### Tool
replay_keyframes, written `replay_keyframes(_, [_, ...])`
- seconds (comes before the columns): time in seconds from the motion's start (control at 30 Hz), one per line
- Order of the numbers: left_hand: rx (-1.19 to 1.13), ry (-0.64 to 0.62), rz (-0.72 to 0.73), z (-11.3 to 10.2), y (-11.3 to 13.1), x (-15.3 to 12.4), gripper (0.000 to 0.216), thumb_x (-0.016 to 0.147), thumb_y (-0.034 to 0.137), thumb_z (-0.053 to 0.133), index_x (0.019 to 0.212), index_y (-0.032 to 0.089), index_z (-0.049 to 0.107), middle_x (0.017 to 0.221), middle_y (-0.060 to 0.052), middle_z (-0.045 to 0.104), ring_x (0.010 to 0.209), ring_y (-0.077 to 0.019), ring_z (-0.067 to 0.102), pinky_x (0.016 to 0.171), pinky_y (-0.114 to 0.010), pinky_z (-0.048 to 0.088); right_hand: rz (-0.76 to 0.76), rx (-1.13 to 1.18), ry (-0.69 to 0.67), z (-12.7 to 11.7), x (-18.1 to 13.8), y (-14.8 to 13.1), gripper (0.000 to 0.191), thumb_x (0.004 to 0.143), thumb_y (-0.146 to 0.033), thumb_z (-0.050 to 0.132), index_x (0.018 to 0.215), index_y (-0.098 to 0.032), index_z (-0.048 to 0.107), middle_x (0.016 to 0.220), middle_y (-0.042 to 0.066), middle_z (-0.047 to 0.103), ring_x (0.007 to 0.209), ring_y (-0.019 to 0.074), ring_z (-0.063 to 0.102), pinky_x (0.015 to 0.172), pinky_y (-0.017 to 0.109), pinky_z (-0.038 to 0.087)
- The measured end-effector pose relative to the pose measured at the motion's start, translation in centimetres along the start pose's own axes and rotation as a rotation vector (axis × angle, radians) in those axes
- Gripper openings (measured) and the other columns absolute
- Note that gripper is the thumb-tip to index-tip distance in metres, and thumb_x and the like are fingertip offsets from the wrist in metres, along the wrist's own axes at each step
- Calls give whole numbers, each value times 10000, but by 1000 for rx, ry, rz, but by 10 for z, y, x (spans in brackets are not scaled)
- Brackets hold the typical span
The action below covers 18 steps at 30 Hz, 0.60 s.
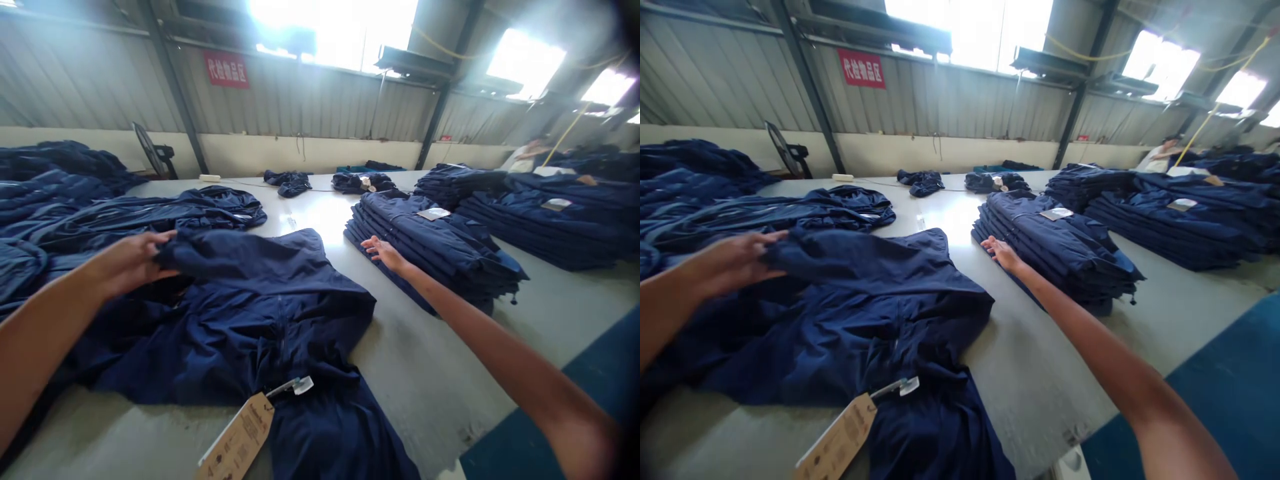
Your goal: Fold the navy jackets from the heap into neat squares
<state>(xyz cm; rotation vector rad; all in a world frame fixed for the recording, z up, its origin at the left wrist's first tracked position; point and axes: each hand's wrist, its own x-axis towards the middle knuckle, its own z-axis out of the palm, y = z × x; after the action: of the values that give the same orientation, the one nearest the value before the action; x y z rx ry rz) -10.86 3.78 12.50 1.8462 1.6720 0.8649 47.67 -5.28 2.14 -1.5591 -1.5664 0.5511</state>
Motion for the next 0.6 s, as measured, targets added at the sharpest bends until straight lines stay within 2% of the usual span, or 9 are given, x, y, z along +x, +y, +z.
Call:
replay_keyframes(0.03, [57,-11,-73,1,-22,-2,669,953,621,330,1413,188,547,1205,-91,761,1069,-300,717,907,-507,594,-29,-32,-22,6,-3,6,530,1053,-573,308,1098,-237,716,1283,180,712,1174,347,656,920,465,573])
replay_keyframes(0.1, [225,53,-77,22,-56,-11,733,923,669,369,1392,134,547,1333,-148,707,1231,-356,639,1049,-555,516,-100,-105,-64,24,-7,13,463,1049,-516,378,1200,-236,714,1393,170,665,1351,349,558,1123,511,461])
replay_keyframes(0.17, [340,66,127,60,-76,-27,713,941,621,356,1404,109,535,1487,-163,604,1406,-318,513,1202,-500,387,-172,-185,-124,48,-12,18,495,1044,-498,415,1341,-194,669,1533,170,566,1488,329,428,1254,515,310])
replay_keyframes(0.27, [577,-117,447,121,-93,-57,602,1018,454,260,1455,150,540,1647,-125,448,1568,-299,309,1258,-556,268,-249,-293,-268,85,-28,23,648,1035,-548,443,1506,-116,549,1666,189,401,1561,313,334,1295,504,240])
replay_keyframes(0.33, [694,-254,449,148,-103,-74,585,1032,407,279,1513,185,526,1698,-115,368,1601,-344,242,1231,-663,246,-278,-380,-376,102,-42,28,719,1032,-594,441,1575,-122,475,1695,186,348,1580,317,304,1295,528,232])
replay_keyframes(0.4, [728,-322,388,157,-113,-83,619,1038,450,331,1594,205,449,1709,-126,342,1594,-361,268,1223,-689,248,-304,-527,-466,108,-54,32,739,1052,-608,382,1633,-151,387,1720,166,292,1599,318,260,1289,568,220])
replay_keyframes(0.47, [704,-358,370,153,-119,-86,677,1030,524,398,1638,228,383,1696,-130,368,1572,-347,333,1244,-648,258,-345,-698,-506,105,-59,32,712,1078,-585,314,1655,-169,343,1728,150,273,1604,311,245,1286,586,206])
replay_keyframes(0.53, [678,-356,428,145,-119,-87,701,1012,563,469,1640,266,380,1691,-116,383,1569,-343,341,1259,-626,253,-370,-839,-461,98,-57,26,645,1092,-533,303,1598,-165,459,1665,162,411,1582,321,305,1289,599,176])
replay_keyframes(0.6, [662,-274,530,141,-115,-90,703,1005,565,514,1637,285,382,1710,-104,348,1596,-348,271,1271,-631,223,-334,-957,-357,92,-51,16,554,1085,-440,362,1471,-134,615,1532,205,572,1537,367,382,1284,643,115])
